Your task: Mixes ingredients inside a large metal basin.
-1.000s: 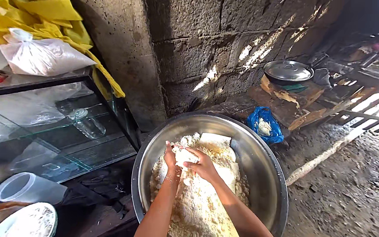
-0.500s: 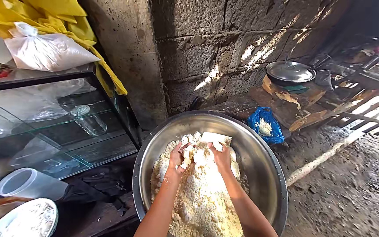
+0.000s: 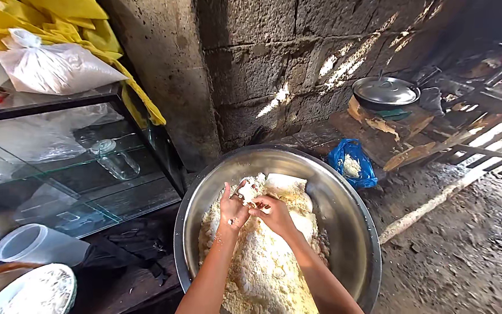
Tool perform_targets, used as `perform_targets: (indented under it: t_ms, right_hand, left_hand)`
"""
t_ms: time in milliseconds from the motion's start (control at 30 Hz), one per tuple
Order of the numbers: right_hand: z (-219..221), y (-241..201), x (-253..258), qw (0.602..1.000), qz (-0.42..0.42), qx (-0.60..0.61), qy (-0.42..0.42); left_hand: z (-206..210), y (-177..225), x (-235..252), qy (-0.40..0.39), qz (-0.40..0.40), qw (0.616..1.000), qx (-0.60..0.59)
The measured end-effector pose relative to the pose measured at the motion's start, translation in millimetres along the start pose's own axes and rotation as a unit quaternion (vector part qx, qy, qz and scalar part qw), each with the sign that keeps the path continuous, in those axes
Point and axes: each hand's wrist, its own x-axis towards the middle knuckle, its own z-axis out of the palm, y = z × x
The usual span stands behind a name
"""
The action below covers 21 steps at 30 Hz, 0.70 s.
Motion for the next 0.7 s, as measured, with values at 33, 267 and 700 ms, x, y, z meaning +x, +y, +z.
perform_targets:
  t_ms: [33,267,700]
  right_hand:
    - [1.6,-1.8,-1.0,1.000,0.013,-0.008,0.017]
    - [-23.6,2.0,4.4,0.991,0.051,0.114,0.041]
    - [-44.7,-7.7,1.1,0.952,0.177,0.239,0.070]
  left_hand:
    - [0.7,-0.8,-0.4,-0.005,-0.001,1.000,0.007]
    - [2.0,-3.4,0.3,0.016,0.065,0.988,0.139]
    - [0.2,6.4,-1.2,0.063,0.111,0.957,0.262]
